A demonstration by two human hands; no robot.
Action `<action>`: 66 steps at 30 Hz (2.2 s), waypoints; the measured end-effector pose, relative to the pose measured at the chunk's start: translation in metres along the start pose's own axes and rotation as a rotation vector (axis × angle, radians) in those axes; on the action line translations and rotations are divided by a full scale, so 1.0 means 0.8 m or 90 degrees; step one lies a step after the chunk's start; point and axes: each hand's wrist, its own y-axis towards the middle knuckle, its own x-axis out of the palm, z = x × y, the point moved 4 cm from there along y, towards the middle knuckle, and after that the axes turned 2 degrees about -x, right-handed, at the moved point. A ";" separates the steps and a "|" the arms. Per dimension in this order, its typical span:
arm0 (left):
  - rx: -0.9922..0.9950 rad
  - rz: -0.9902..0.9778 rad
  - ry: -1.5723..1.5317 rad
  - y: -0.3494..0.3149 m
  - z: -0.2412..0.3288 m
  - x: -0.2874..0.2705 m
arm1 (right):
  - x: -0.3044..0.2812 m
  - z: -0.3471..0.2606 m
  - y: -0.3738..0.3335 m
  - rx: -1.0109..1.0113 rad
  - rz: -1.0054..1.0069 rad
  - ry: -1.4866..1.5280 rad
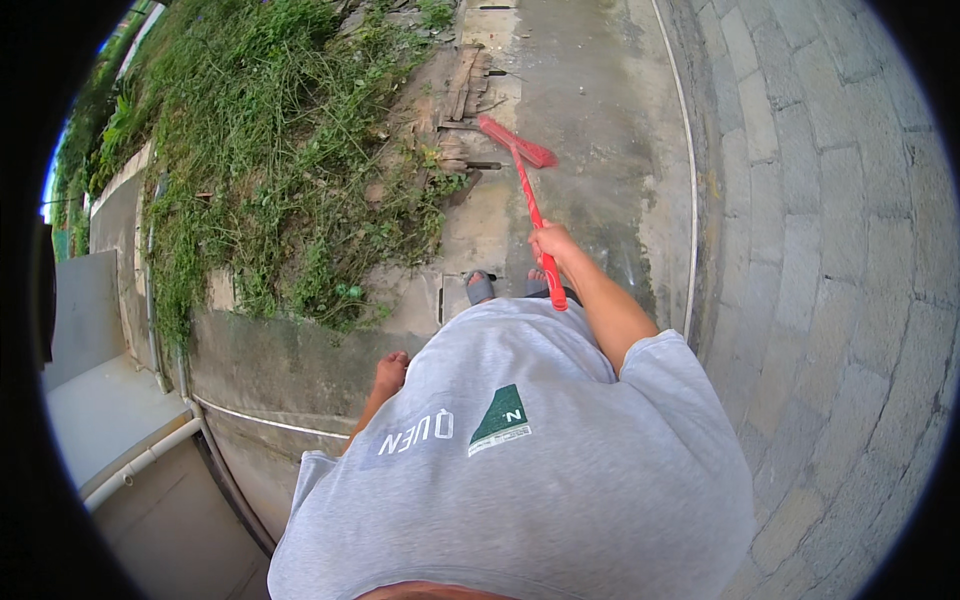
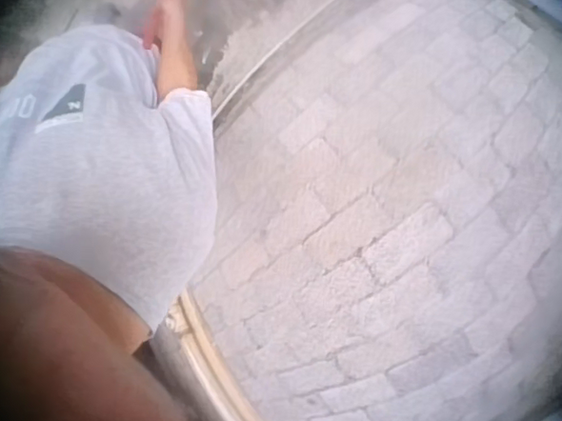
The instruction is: The person sweeps an outdoor concrete walkway with a broom, picks up a small piece of debris by hand, and then sweeps the accumulated dirt into a red dustpan inside a parking garage.
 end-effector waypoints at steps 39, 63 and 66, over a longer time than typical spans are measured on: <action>0.111 -0.113 0.148 0.040 0.090 0.034 | -0.255 0.141 -0.230 0.061 0.444 0.171; 0.080 -0.112 0.030 0.053 0.092 0.027 | -0.167 0.135 -0.247 0.185 0.228 0.359; 0.046 -0.090 0.002 0.057 0.047 0.015 | -0.085 0.112 -0.214 0.257 0.166 0.438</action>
